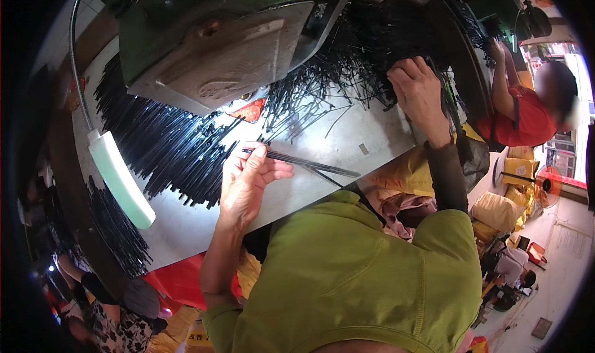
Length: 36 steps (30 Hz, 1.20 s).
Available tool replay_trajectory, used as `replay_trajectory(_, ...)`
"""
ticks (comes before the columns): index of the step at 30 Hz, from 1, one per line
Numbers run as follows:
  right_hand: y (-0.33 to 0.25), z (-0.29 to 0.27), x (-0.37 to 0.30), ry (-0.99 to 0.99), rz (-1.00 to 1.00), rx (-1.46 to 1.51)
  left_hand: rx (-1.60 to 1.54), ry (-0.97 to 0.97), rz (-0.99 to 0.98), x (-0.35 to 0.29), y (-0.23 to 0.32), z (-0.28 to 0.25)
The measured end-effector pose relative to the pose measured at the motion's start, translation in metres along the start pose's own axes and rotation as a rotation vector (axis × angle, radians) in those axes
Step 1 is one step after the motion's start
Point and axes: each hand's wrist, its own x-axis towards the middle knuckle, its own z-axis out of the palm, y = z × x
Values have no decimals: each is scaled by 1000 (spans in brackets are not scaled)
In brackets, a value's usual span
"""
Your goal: Assembling and processing black component strips using a specialized machine on a fabrication floor.
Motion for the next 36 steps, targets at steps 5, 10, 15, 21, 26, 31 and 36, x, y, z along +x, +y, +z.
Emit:
replay_trajectory(5, -5, 5, 4, 36, 15, 70, 20, 24, 14, -5, 3, -2)
replay_trajectory(10, -2, 7, 5, 8, -34, 6, 54, -51, 42, -8, 7, -2)
replay_trajectory(15, -14, 6, 13, 212, -208, 103, 72, -48, 134, -8, 14, 3)
replay_trajectory(21, -146, 26, 51, 341, -434, 489, -166, -26, 83, 0, 15, -10)
replay_trajectory(26, -184, 40, 69, 178, -175, 795, -109, 134, 131, -3, 27, -4)
replay_trajectory(31, -192, 40, 72, -144, 346, 1794, 104, 162, 223, 24, 32, -1)
replay_trajectory(36, -185, 45, 75, -155, 491, 1582, 476, 214, 370, 37, 39, 0)
